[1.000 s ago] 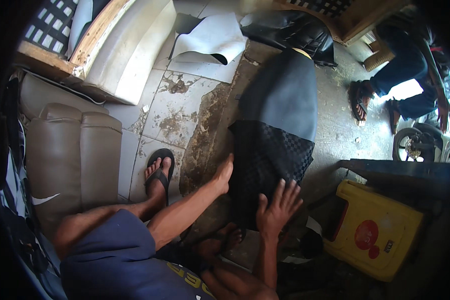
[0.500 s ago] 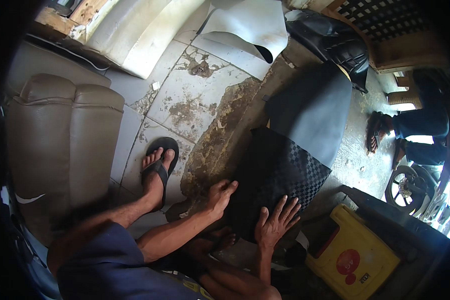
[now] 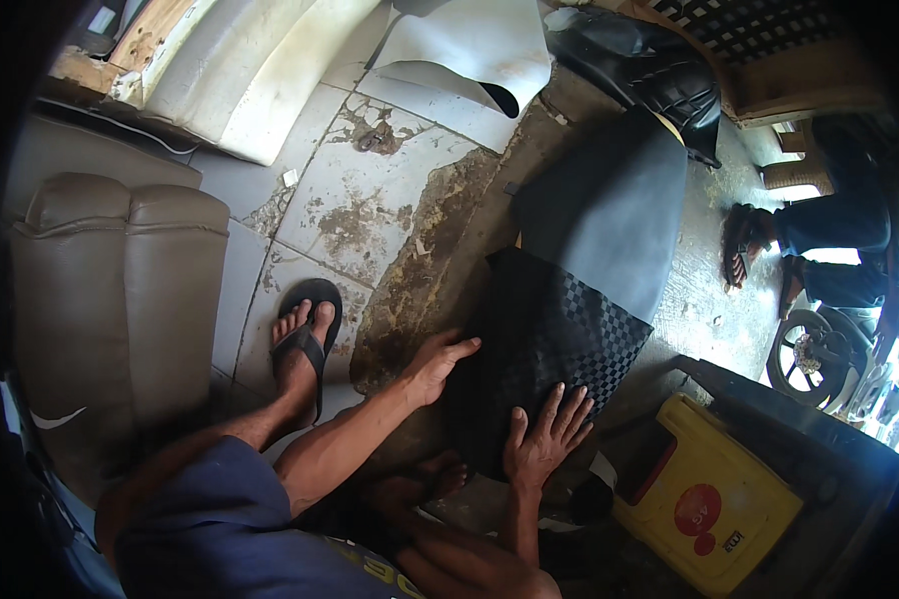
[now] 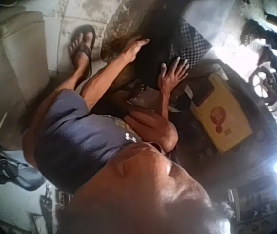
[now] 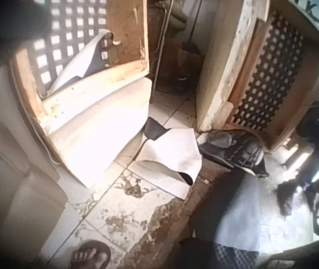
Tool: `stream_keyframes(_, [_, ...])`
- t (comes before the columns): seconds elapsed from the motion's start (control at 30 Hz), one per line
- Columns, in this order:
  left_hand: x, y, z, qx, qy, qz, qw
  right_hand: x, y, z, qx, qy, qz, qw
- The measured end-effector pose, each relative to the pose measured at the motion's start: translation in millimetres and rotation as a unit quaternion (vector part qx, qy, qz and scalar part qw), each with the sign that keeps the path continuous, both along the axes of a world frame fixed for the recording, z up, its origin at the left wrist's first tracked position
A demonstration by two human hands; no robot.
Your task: The person applies a new seat cover to a motorcycle seat by hand, pulling the fabric tight over the foam and trimming the excess with shears.
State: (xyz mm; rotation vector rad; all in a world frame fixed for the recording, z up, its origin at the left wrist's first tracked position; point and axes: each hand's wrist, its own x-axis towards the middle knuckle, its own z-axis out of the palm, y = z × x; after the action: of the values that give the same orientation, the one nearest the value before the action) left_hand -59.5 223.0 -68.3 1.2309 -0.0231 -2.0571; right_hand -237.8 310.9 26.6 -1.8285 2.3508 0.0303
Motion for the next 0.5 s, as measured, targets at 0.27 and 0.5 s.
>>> stream_keyframes(0.27, [20.2,-18.8,6.4,-0.035,0.095,0.099,0.990,-2.6,1.9,-0.9,-0.007,0.005,-0.002,1.000])
stream_keyframes(0.5, [51.0,-80.6,12.0,-0.062,0.262,0.153,0.951,-1.8,1.4,-2.9,-0.016,-0.006,-0.001,1.000])
